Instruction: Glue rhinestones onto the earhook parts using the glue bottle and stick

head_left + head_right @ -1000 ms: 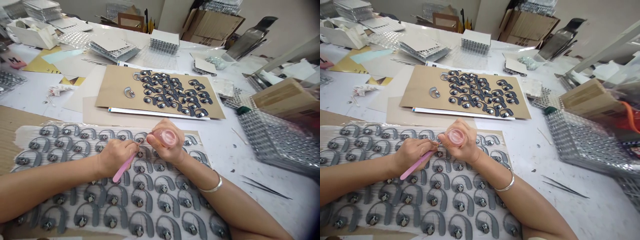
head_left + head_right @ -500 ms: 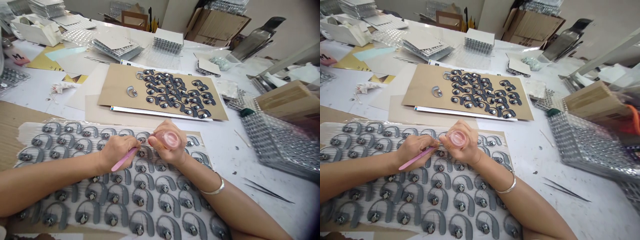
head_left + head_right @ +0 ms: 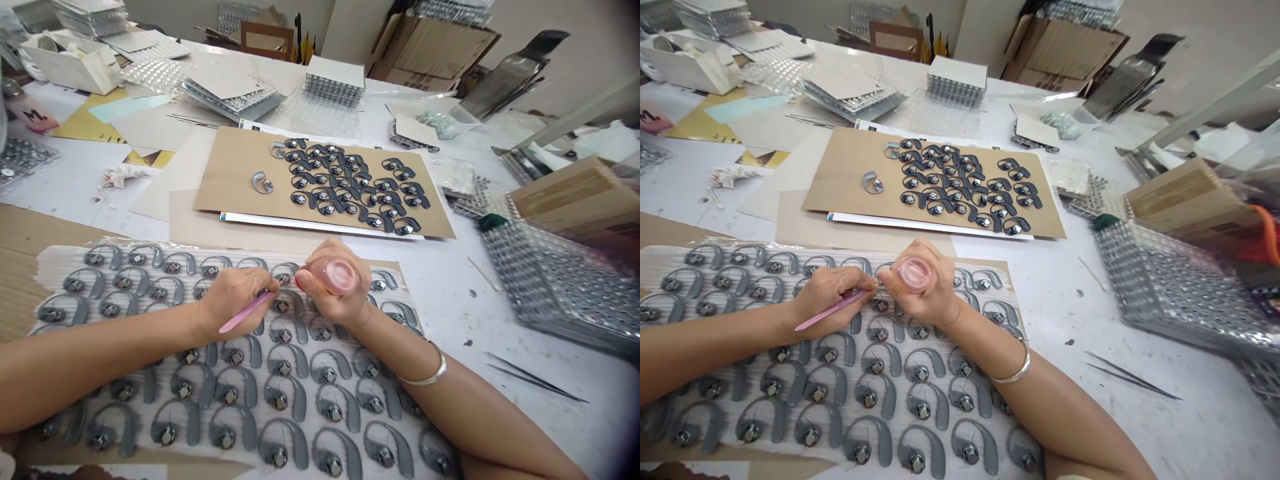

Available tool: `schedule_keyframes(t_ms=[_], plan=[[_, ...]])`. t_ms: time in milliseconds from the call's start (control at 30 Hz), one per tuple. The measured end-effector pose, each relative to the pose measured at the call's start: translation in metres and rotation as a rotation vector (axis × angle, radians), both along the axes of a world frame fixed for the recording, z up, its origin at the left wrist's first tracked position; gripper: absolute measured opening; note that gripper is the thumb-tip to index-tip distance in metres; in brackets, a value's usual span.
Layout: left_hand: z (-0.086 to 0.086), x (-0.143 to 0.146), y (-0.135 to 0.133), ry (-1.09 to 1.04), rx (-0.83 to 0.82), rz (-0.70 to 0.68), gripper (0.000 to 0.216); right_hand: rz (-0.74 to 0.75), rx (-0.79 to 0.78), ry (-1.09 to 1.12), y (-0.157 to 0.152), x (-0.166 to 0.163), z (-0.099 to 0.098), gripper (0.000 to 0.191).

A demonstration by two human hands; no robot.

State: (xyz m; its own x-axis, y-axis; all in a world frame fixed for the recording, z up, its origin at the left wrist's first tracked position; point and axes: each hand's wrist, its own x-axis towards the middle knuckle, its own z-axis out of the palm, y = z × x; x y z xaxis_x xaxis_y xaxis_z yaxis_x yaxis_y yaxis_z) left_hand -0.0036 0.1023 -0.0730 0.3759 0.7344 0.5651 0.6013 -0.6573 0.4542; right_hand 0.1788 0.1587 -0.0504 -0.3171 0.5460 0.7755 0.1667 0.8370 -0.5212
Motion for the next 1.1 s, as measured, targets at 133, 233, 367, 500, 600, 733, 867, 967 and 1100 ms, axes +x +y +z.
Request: schedule_keyframes(t_ms=[133,233,367,500,600,733,867,967,1100], plan=[[-0.0021,-0.0002,-0.0002,-0.025,-0.033,0.003,0.002,-0.002,-0.027,0.021,0.0002,0.0013,-0.0013,0.011],[-0.0032,-0.0002,0.0001,-0.04,-0.039,-0.001,0.002,0.01,-0.036,0.041,0.0001,0.0018,-0.0015,0.01],[-0.0032,-0.0005,0.0007,-0.05,-0.046,0.001,0.004,0.027,-0.038,0.035,-0.0001,0.0008,-0.0012,0.01],[-0.0041,-0.0007,0.0008,-0.057,-0.057,-0.003,0.005,0.017,-0.044,0.022,-0.0001,-0.0005,-0.0011,0.01],[-0.0048,-0.0005,0.0009,-0.071,-0.071,0.006,0.004,0.015,-0.032,0.019,-0.0001,-0.0011,-0.0004,0.01],[-0.0032,0.0,0.0018,-0.087,-0.138,0.054,0.002,0.021,-0.023,0.014,-0.0004,-0.001,-0.0004,0.01],[0.0002,0.0,0.0029,-0.104,-0.215,0.079,0.004,0.015,-0.021,-0.002,-0.0014,-0.001,-0.0009,0.009],[0.0025,0.0001,0.0037,-0.128,-0.258,0.091,0.004,0.003,-0.023,-0.007,-0.0019,-0.0017,-0.0004,0.009],[0.0042,0.0004,0.0045,-0.152,-0.338,0.105,0.004,-0.005,-0.03,-0.014,-0.0022,-0.0024,0.0001,0.009]])
